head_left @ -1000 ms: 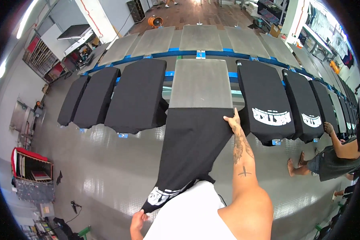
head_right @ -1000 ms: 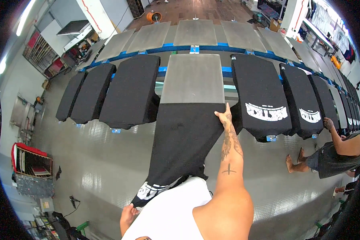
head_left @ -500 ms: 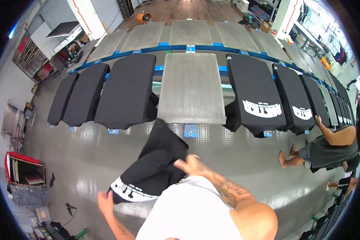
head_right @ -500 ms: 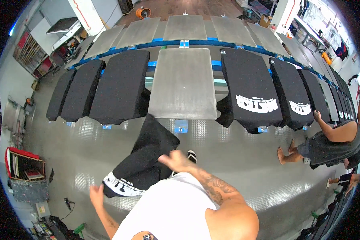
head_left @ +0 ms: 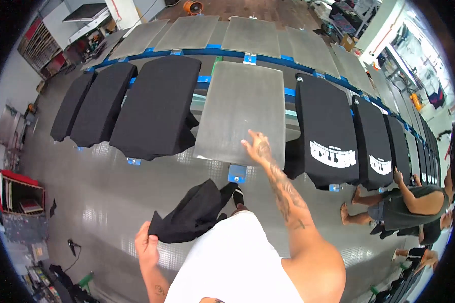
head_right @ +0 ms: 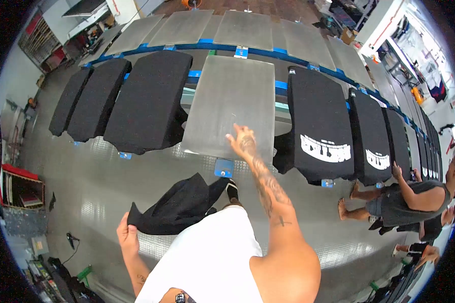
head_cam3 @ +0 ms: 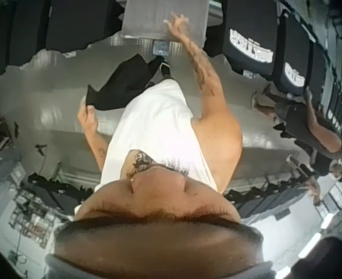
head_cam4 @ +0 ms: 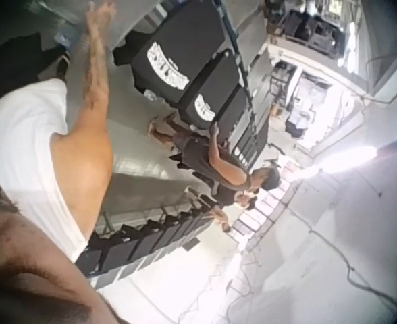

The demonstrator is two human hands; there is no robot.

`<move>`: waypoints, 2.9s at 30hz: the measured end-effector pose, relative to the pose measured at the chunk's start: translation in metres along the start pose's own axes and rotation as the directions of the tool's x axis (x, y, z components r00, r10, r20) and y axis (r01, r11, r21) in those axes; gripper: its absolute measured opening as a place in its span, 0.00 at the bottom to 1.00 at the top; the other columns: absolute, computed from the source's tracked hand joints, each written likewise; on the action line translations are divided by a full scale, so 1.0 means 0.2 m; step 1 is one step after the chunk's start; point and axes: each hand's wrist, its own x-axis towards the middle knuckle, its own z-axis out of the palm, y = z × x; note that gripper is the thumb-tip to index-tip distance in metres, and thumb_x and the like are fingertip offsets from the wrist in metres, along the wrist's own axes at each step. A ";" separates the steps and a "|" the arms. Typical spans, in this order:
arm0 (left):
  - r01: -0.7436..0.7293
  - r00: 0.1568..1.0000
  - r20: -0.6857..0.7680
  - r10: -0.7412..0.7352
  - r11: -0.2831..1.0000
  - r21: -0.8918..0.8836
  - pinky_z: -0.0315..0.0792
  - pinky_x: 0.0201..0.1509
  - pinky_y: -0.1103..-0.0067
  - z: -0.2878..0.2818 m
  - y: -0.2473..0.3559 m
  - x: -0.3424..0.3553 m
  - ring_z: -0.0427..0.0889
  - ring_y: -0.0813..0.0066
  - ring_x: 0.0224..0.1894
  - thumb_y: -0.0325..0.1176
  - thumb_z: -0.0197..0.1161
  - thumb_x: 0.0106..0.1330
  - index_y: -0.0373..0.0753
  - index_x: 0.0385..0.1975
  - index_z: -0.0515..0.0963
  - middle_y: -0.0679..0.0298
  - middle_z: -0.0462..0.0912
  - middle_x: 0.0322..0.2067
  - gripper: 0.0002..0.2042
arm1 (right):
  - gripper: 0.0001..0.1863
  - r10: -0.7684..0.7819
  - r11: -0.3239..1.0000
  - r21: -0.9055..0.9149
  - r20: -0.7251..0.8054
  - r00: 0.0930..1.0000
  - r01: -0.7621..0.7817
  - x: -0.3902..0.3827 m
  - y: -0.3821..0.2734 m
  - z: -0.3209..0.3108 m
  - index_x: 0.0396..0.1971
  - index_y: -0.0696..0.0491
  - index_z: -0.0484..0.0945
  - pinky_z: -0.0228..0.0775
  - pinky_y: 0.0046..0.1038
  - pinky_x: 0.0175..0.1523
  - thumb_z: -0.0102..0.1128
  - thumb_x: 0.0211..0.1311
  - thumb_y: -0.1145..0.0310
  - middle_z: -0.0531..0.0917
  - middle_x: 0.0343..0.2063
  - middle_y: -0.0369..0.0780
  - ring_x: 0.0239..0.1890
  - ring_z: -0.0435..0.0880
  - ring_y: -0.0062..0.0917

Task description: Placing black t-shirts onto the platens of a screen printing machine.

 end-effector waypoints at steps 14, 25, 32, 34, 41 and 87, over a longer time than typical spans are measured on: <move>0.101 0.992 -0.094 -0.084 0.976 0.192 0.54 0.29 0.79 0.29 0.15 0.27 0.62 0.77 0.26 0.50 0.57 0.63 0.29 0.22 0.68 0.65 0.66 0.22 0.25 | 0.28 -0.102 0.933 -0.334 0.114 0.988 0.135 0.41 0.07 0.01 0.53 0.50 0.73 0.47 0.52 0.65 0.55 0.58 0.47 0.65 0.58 0.49 0.65 0.56 0.45; 0.140 0.982 -0.157 -0.106 0.965 0.221 0.53 0.29 0.79 0.40 0.17 0.36 0.61 0.77 0.26 0.49 0.56 0.64 0.29 0.24 0.69 0.66 0.64 0.22 0.24 | 0.09 -0.250 0.954 -0.124 0.177 0.952 0.273 0.66 0.24 0.09 0.34 0.53 0.80 0.70 0.34 0.51 0.54 0.61 0.65 0.79 0.35 0.41 0.46 0.76 0.34; 0.161 0.981 -0.142 -0.132 0.964 0.212 0.53 0.29 0.79 0.46 0.16 0.38 0.60 0.78 0.26 0.49 0.56 0.65 0.29 0.23 0.68 0.67 0.63 0.21 0.24 | 0.11 -0.246 0.880 -0.307 0.355 0.902 0.362 0.70 0.19 0.11 0.39 0.59 0.75 0.70 0.36 0.51 0.51 0.56 0.74 0.75 0.39 0.46 0.47 0.74 0.36; 0.168 0.981 -0.134 -0.142 0.964 0.208 0.52 0.29 0.79 0.47 0.16 0.38 0.60 0.78 0.26 0.49 0.56 0.65 0.30 0.23 0.68 0.67 0.63 0.21 0.24 | 0.12 -0.268 0.883 -0.278 0.364 0.892 0.379 0.71 0.20 0.11 0.39 0.59 0.74 0.70 0.36 0.51 0.50 0.55 0.75 0.75 0.40 0.47 0.48 0.74 0.38; 0.203 0.973 -0.155 -0.173 0.958 0.202 0.54 0.31 0.80 0.48 0.16 0.38 0.61 0.79 0.28 0.50 0.57 0.64 0.29 0.26 0.71 0.67 0.65 0.23 0.24 | 0.10 -0.062 0.997 -0.044 -0.094 0.994 0.058 0.83 0.55 -0.03 0.34 0.61 0.72 0.72 0.41 0.40 0.50 0.53 0.72 0.78 0.28 0.50 0.33 0.79 0.46; 0.296 0.944 -0.184 -0.273 0.949 0.113 0.52 0.30 0.81 0.52 0.16 0.36 0.59 0.81 0.28 0.49 0.57 0.65 0.30 0.25 0.68 0.70 0.61 0.24 0.23 | 0.12 0.259 0.637 0.704 0.188 0.947 -0.314 0.93 0.80 -0.18 0.38 0.54 0.76 0.68 0.18 0.25 0.47 0.69 0.62 0.78 0.25 0.33 0.21 0.76 0.15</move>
